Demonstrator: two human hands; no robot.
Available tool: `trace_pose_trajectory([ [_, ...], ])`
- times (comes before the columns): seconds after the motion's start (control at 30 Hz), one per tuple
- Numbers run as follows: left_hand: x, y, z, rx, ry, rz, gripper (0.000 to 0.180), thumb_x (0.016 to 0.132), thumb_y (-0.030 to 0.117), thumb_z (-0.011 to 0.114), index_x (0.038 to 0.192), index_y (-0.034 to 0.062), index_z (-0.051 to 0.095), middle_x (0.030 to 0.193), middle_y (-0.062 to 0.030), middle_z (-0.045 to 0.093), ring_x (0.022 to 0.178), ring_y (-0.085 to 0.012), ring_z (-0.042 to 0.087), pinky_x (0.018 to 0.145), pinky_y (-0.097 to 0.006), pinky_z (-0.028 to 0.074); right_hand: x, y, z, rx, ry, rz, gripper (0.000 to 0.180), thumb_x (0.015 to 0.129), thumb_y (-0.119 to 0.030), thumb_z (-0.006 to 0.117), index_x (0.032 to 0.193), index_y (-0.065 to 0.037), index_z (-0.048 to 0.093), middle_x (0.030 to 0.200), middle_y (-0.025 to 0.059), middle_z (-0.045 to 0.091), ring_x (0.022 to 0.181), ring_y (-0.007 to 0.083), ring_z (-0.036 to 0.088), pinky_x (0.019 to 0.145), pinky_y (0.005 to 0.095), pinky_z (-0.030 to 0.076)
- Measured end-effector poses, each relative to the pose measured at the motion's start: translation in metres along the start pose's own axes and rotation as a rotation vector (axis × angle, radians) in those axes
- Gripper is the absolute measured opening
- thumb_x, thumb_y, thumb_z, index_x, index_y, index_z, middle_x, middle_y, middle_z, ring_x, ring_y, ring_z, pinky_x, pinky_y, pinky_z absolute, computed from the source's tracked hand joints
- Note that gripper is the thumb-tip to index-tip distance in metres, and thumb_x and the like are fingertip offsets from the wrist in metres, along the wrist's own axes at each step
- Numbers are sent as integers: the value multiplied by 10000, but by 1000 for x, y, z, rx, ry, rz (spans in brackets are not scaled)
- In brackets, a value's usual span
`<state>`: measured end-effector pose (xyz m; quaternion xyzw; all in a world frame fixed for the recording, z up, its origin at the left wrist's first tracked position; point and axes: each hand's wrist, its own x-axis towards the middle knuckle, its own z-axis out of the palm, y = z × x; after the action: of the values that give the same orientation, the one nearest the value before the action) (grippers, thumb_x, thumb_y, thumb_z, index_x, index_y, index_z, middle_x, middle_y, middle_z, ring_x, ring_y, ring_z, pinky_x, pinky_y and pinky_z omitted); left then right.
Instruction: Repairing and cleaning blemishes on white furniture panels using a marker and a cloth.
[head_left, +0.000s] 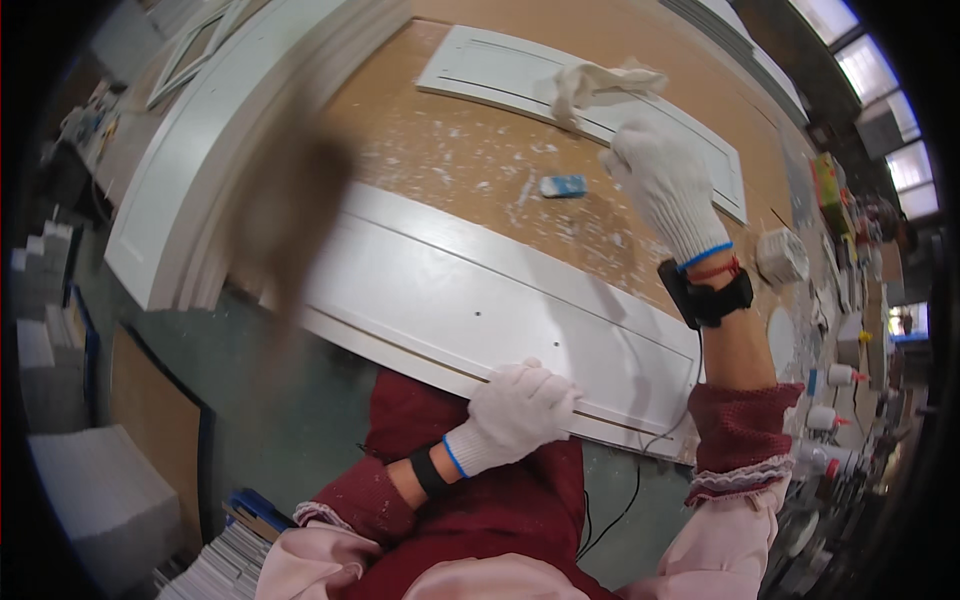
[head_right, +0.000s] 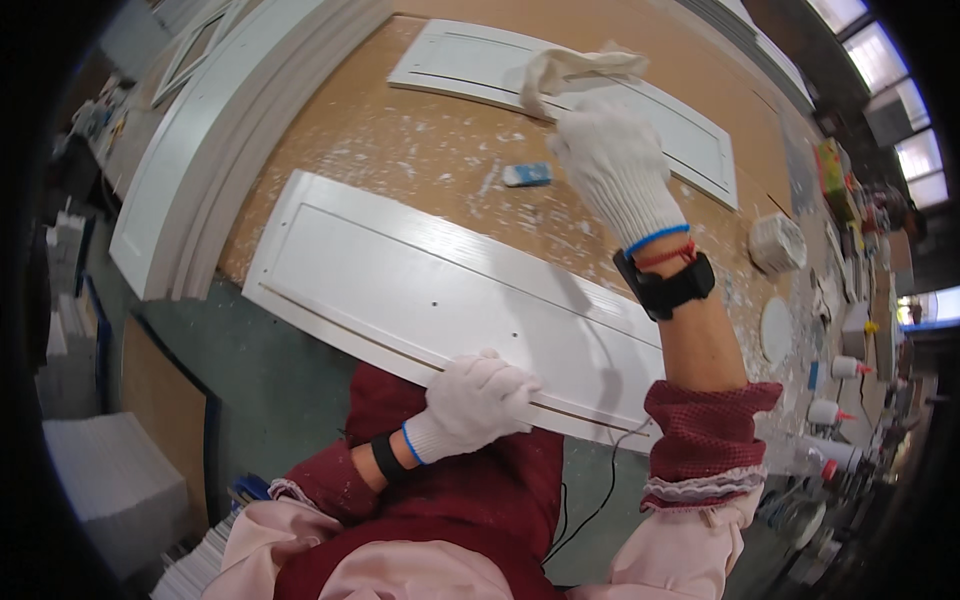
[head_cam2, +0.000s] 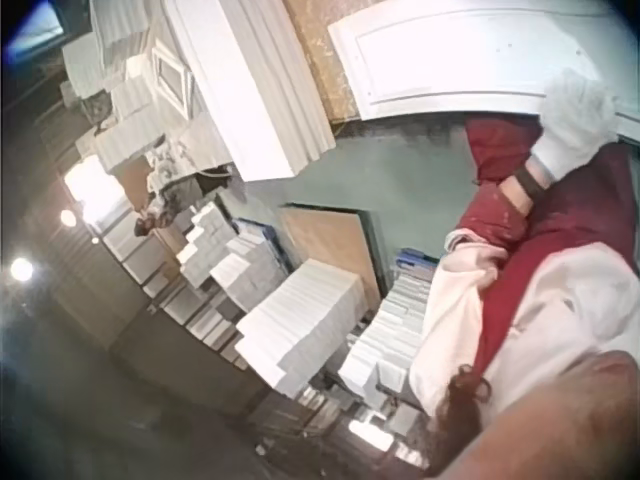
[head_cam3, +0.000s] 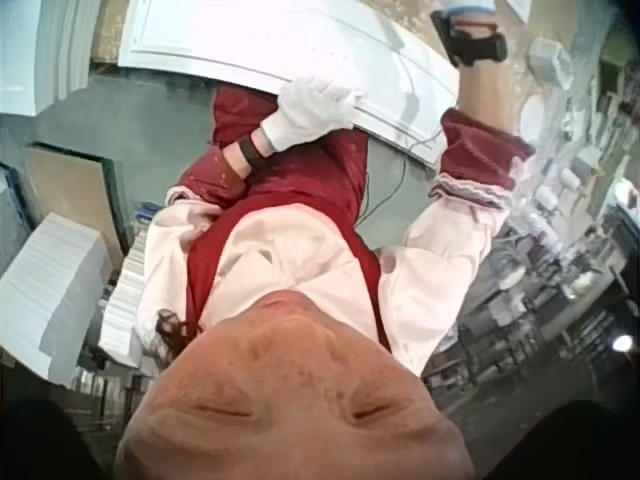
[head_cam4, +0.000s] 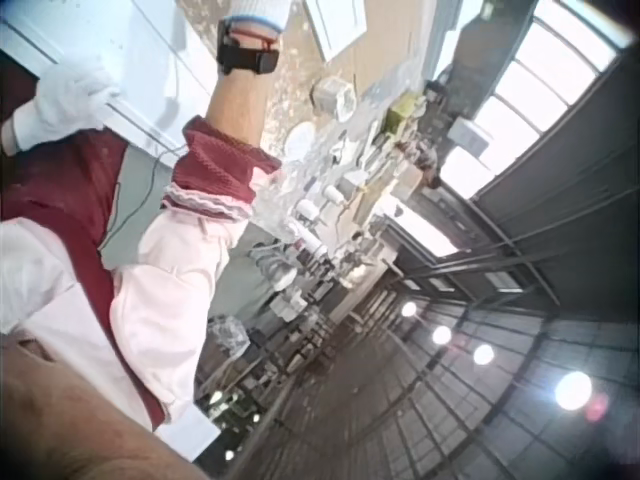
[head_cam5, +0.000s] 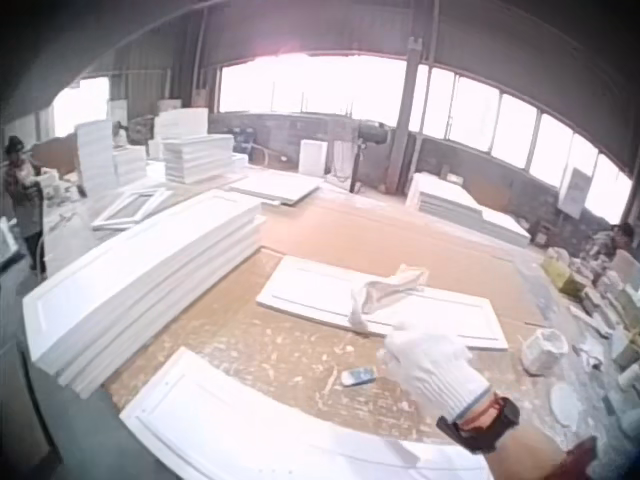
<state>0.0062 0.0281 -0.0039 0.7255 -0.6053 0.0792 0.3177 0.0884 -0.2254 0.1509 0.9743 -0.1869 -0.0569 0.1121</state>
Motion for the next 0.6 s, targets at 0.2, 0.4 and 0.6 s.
trace_pose_trajectory([
  [0.2, 9, -1, -5, -81, 7, 70, 533, 574, 358, 755, 1050, 130, 675, 878, 3, 541, 820, -183, 570, 681, -329, 459, 7, -16, 73, 166, 148, -194, 400, 893, -124, 566, 1289, -80, 532, 1338, 109, 525, 1133, 343, 584, 892, 486, 525],
  [0.4, 7, 0, 2, -57, 73, 66, 440, 639, 318, 711, 1036, 134, 671, 864, -1, 532, 814, -186, 574, 681, -322, 463, 18, -24, 79, 135, -98, -153, 440, 872, -111, 604, 1305, -111, 526, 1315, 91, 549, 1191, 342, 539, 925, 466, 504],
  [0.6, 5, -1, 6, -49, 24, 59, 453, 653, 322, 720, 1065, 143, 666, 897, -1, 557, 853, -199, 591, 721, -339, 482, -20, -12, 80, 266, -23, 43, 381, 891, -127, 603, 1266, -83, 552, 1098, 165, 654, 1057, 348, 627, 893, 456, 512],
])
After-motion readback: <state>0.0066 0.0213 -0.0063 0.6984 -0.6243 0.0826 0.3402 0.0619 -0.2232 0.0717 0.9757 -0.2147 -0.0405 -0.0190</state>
